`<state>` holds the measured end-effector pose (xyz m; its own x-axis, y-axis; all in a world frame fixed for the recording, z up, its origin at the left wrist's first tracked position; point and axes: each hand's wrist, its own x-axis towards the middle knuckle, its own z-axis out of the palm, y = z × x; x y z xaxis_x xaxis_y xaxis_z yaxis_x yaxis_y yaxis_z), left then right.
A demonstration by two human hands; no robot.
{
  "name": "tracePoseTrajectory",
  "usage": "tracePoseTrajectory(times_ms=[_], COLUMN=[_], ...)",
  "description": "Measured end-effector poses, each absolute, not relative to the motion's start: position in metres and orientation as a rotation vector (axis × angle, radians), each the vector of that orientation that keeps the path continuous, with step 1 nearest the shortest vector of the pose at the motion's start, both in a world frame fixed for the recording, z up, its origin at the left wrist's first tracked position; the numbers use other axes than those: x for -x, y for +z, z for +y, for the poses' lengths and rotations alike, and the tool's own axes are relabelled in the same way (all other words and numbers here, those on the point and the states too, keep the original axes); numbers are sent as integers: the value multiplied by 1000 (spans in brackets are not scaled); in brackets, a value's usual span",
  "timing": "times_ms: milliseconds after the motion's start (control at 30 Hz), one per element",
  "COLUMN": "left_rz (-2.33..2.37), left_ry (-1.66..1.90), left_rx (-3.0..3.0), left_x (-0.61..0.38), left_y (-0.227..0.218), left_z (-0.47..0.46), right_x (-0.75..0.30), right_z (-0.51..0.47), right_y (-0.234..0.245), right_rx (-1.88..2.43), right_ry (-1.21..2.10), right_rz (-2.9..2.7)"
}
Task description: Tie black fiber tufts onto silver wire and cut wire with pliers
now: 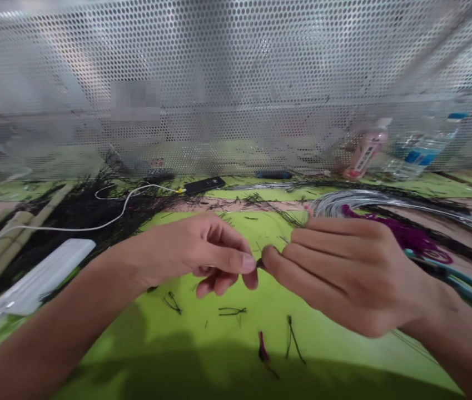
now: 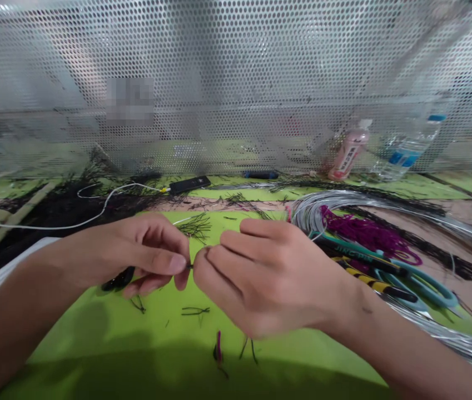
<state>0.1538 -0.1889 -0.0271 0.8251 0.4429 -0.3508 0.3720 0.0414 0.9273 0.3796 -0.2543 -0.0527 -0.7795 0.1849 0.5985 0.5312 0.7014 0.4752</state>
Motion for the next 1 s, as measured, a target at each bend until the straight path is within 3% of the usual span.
tracePoseTrajectory(times_ms=[133, 267, 367, 500, 633, 1000], left_rz=[805, 885, 911, 943, 976, 966], left_ry=[160, 226, 291, 268, 169, 201], left_rx=[-1913, -2265, -2461, -2504, -2327, -2205], left_x=[-153, -157, -159, -156, -156, -157], left_y=[-26, -24, -24, -27, -26, -28], left_z=[-190, -204, -216, -224, -222, -217], right_x=[-379, -383, -387, -391, -391, -386], right_z=[-246, -247, -251, -249, -243, -238], right_y=[-58, -52, -43, -37, -37, -48], right_rx=[818, 1174, 1176, 1063, 1039, 1046], right_ry=[-596, 343, 1064, 1567, 1682, 1415], right_rz=[-2390, -2426, -2314, -2050, -1936, -1860])
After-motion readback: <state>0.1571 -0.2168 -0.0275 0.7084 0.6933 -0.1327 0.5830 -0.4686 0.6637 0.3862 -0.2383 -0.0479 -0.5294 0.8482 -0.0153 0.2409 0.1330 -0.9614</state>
